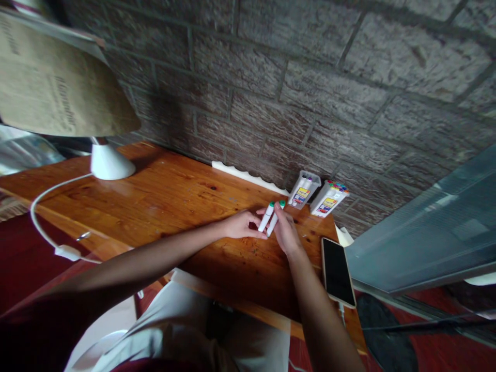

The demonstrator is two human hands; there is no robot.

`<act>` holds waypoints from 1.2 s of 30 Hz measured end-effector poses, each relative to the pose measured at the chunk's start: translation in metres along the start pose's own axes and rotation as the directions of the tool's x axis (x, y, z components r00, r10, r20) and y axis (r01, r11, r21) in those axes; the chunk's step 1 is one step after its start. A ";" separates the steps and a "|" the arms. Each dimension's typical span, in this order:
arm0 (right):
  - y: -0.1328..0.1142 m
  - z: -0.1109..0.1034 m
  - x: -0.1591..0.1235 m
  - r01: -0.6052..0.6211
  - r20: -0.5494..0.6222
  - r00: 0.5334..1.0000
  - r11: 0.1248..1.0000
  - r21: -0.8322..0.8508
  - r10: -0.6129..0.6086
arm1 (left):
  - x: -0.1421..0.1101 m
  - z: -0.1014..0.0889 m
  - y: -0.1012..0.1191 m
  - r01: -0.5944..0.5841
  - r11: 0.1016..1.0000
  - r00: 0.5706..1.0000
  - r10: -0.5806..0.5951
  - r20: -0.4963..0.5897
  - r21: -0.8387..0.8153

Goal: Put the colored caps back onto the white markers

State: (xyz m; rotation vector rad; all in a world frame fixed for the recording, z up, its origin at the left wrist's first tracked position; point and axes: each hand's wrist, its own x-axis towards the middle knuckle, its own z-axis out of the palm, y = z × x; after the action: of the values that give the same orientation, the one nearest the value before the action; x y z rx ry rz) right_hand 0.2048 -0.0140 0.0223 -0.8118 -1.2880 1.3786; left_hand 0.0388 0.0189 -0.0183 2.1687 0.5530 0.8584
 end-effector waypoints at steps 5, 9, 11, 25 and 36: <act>0.002 0.010 0.000 0.012 -0.046 0.999 0.998 0.056 -0.009 | -0.001 0.003 -0.001 -0.030 0.999 0.999 0.031 -0.016 0.045; 0.003 0.015 0.000 0.030 0.007 0.999 0.987 0.159 -0.032 | -0.002 0.001 0.002 -0.023 0.994 1.000 0.021 0.021 0.109; 0.003 0.013 0.001 0.038 0.009 0.999 0.978 0.203 -0.041 | -0.001 -0.002 0.004 -0.054 0.991 0.998 0.049 0.045 0.120; -0.007 -0.012 0.009 0.098 -0.086 0.994 0.927 0.362 -0.071 | 0.001 -0.020 -0.001 0.054 0.979 0.986 -0.022 -0.163 0.197; -0.009 -0.004 0.007 0.096 -0.102 0.993 0.948 0.304 -0.067 | 0.001 -0.018 -0.002 0.031 0.974 0.986 0.007 -0.166 0.223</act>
State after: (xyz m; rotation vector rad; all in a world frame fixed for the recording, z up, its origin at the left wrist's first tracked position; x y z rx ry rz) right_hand 0.2093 -0.0069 0.0316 -0.5918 -0.9925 1.4156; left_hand 0.0261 0.0293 -0.0095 2.3065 0.7789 1.0177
